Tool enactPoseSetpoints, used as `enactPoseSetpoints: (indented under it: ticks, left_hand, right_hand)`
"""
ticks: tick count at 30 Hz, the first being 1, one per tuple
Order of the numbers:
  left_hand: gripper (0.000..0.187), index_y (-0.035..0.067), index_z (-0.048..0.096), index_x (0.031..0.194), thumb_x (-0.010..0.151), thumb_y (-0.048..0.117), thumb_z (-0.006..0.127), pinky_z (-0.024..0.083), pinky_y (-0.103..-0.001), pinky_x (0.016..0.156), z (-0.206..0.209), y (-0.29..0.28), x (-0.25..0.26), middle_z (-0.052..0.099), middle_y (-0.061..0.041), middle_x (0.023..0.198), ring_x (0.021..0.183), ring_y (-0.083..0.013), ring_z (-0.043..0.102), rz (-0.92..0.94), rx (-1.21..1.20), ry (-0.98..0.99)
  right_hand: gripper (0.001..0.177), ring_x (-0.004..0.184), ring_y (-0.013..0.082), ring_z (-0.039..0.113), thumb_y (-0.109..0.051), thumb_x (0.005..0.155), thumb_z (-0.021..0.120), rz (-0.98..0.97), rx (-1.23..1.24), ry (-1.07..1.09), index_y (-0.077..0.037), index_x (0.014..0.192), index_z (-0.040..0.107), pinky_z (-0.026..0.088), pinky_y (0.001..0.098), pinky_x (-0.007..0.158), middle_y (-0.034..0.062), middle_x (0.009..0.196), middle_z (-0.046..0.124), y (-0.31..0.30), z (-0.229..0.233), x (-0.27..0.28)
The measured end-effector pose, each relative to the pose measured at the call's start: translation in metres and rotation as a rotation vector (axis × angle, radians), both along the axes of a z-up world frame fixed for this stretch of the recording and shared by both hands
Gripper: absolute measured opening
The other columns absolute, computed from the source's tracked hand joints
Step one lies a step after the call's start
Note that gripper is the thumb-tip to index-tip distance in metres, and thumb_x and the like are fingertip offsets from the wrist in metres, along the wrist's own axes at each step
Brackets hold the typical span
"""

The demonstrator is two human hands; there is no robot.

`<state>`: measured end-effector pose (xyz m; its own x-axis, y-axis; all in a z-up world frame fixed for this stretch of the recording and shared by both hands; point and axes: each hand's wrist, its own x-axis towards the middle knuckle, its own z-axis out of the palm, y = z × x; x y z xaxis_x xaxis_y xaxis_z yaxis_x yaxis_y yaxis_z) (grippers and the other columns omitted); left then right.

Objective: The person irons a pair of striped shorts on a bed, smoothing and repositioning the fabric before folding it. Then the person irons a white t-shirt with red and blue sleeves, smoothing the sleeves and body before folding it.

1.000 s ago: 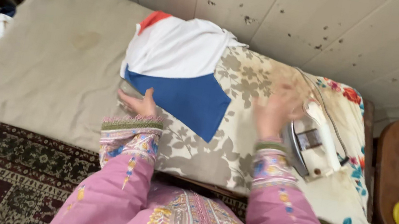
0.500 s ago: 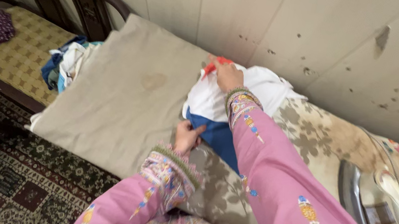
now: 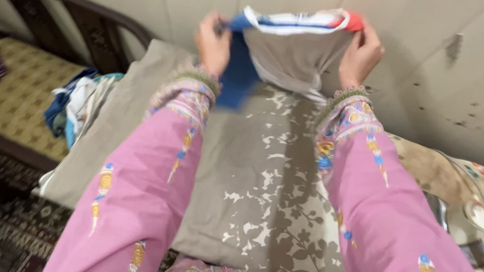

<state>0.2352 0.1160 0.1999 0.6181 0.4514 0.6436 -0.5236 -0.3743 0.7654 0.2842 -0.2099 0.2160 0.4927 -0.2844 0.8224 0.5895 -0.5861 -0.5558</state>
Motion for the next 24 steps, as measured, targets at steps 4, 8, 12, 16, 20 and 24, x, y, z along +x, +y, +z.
enactPoseSetpoints:
  ticks: [4,8,12,16,20,24]
  left_hand:
    - [0.037,0.002,0.069,0.115,0.084,-0.016,0.058,0.058,-0.038,0.088,0.071,0.018,-0.018,0.074,-0.019,0.114,0.098,-0.0282,0.074,0.099,0.273,-0.288]
    - [0.058,-0.002,0.065,0.134,0.081,-0.019,0.050,0.057,-0.034,0.091,0.025,0.078,-0.086,0.077,-0.016,0.109,0.099,-0.0238,0.075,0.096,0.262,-0.120]
    - [0.041,0.001,0.068,0.121,0.084,-0.013,0.059,0.055,-0.040,0.091,-0.083,0.141,-0.159,0.074,-0.020,0.117,0.102,-0.0351,0.072,0.239,0.418,0.236]
    - [0.043,0.004,0.074,0.116,0.074,-0.006,0.066,0.052,-0.050,0.092,-0.135,0.150,-0.204,0.067,-0.027,0.126,0.104,-0.0465,0.065,0.258,0.602,0.407]
    - [0.042,0.005,0.072,0.118,0.077,-0.001,0.066,0.049,-0.051,0.097,-0.113,0.067,-0.216,0.063,-0.019,0.127,0.119,-0.0403,0.060,0.295,0.780,0.344]
    - [0.054,0.005,0.075,0.100,0.049,0.022,0.069,0.048,-0.056,0.086,-0.102,-0.033,-0.234,0.069,-0.012,0.105,0.101,-0.0339,0.064,-0.001,1.170,0.135]
  right_hand:
    - [0.036,0.112,0.0318,0.061,0.000,0.094,0.070,-0.153,-0.241,-0.263,-0.008,0.128,0.075,0.048,0.0441,0.099,0.0166,0.123,0.063,-0.004,0.049,-0.113]
    - [0.016,0.113,0.0327,0.051,-0.015,0.089,0.086,-0.210,-0.495,-0.286,-0.020,0.099,0.075,0.040,0.0503,0.099,0.0056,0.114,0.055,0.026,0.001,-0.220]
    - [0.015,0.118,0.0264,0.052,-0.027,0.083,0.083,-0.015,-0.635,0.136,-0.025,0.097,0.078,0.030,0.0533,0.102,0.0007,0.116,0.059,0.065,-0.093,-0.286]
    - [0.017,0.119,0.0235,0.052,-0.025,0.083,0.082,0.084,-0.573,0.438,-0.024,0.099,0.079,0.031,0.0537,0.104,-0.0006,0.116,0.060,0.058,-0.153,-0.307]
    - [0.048,0.124,0.0338,0.048,-0.017,0.075,0.079,-0.165,-0.468,0.612,-0.014,0.123,0.072,0.029,0.0585,0.101,0.0107,0.128,0.056,0.017,-0.160,-0.264]
    - [0.042,0.125,0.0310,0.053,-0.014,0.079,0.075,-0.180,-0.573,0.491,-0.010,0.121,0.072,0.032,0.0528,0.104,0.0092,0.128,0.064,-0.026,-0.163,-0.211]
